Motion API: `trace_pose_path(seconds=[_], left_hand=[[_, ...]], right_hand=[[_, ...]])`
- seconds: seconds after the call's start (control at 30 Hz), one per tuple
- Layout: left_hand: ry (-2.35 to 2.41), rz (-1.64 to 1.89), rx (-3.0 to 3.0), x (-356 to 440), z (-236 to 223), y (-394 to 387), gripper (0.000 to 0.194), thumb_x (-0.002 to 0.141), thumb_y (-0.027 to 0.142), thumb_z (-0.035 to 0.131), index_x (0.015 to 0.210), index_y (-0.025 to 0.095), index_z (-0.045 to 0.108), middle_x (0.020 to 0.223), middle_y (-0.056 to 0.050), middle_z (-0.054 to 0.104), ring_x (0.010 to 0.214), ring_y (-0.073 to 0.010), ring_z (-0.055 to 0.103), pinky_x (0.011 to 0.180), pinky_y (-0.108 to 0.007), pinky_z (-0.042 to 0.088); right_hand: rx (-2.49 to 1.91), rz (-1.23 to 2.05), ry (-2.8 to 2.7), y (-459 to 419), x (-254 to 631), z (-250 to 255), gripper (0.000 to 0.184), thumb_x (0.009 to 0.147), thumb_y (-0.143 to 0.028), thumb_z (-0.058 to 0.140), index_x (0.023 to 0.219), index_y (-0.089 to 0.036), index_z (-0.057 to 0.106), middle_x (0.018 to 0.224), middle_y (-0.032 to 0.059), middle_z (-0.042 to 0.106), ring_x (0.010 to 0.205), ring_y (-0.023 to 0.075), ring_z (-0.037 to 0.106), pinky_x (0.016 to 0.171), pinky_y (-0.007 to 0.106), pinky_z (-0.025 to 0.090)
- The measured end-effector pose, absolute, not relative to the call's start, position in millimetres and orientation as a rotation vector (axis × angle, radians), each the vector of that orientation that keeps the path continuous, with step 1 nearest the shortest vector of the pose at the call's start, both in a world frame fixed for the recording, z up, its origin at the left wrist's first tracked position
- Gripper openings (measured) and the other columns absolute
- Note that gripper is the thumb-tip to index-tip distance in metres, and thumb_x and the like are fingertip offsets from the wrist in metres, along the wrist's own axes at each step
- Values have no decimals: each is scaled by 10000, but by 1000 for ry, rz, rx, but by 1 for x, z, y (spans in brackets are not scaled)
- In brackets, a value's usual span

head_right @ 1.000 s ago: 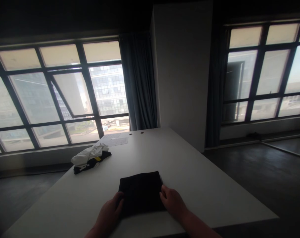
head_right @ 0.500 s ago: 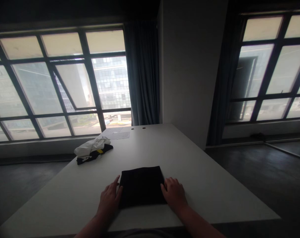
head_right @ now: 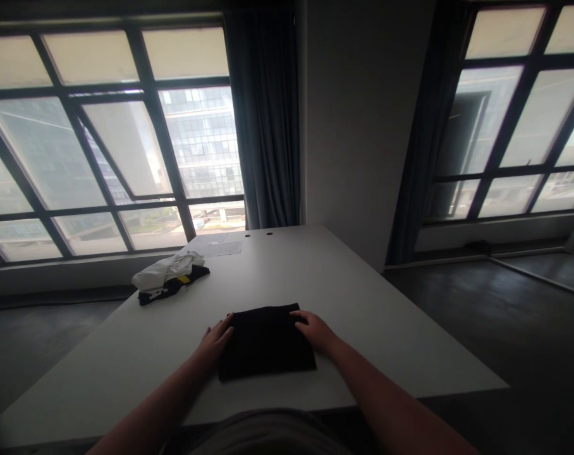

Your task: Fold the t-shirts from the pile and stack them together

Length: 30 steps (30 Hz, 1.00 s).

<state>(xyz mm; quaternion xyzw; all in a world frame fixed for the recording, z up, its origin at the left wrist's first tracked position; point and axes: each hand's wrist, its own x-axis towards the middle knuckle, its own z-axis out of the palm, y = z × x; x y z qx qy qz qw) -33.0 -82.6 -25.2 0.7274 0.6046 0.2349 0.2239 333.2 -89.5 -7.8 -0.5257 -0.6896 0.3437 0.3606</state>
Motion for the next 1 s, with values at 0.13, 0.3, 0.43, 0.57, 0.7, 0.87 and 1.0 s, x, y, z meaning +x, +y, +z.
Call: trace_pose_path(seconds=[0.13,0.3,0.43,0.57,0.7,0.87,1.0], left_hand=[[1591,735,2035,-32,-24,-65,628,956,391,553,1554,219,475,1560,-130,538,1484,-323,442,1274,-568,200],[1393,1057,1895,-36,-29,-60,599,887,401,633,1448,203,566,1433,-139,611,1288,-271,612,1134,-421,457],[1377,1141,1749,-38,-34,-61,518,925,509,556,1327,189,620,1339,-143,650,1147,-264,675,1014,-414,536],[1394,1214,1677,-37,-36,-64,501,903,532,569,1279,201,591,1267,-126,677,987,-238,718,883,-385,586],[1426,1233,1779,-39,-34,-66,366,889,487,586,1146,231,635,1225,-98,671,984,-231,718,913,-393,578],[1439,1215,1856,-40,-32,-63,318,903,485,559,1052,230,676,1208,-104,686,1155,-272,672,1035,-437,522],[1413,1067,1894,-40,-32,-66,435,942,499,544,1293,258,633,1386,-94,658,1309,-285,601,1141,-484,439]], right_hand=[[-1220,1194,-1459,-84,327,-5,479,801,-338,674,1263,-213,711,1247,109,736,1140,289,690,1054,467,504],[-1037,1530,-1017,-86,325,0,546,774,-260,724,1312,-275,627,1147,64,737,982,216,724,900,371,584],[-1003,1685,-1034,-86,337,10,658,823,-275,751,1442,-306,531,1087,32,735,915,179,721,837,320,586],[-884,1834,-1153,-86,342,13,825,847,-317,782,1574,-351,394,1179,31,735,1028,191,726,956,358,565],[-802,1803,-1307,-88,340,11,761,835,-337,809,1527,-351,491,1334,45,697,1205,234,678,1117,422,479],[-890,1707,-1450,-92,338,14,645,825,-369,814,1432,-301,606,1301,74,716,1194,286,682,1110,493,484],[-916,1773,-1375,-96,337,17,786,742,-297,867,1467,-317,565,1322,83,701,1164,289,698,1082,503,514]])
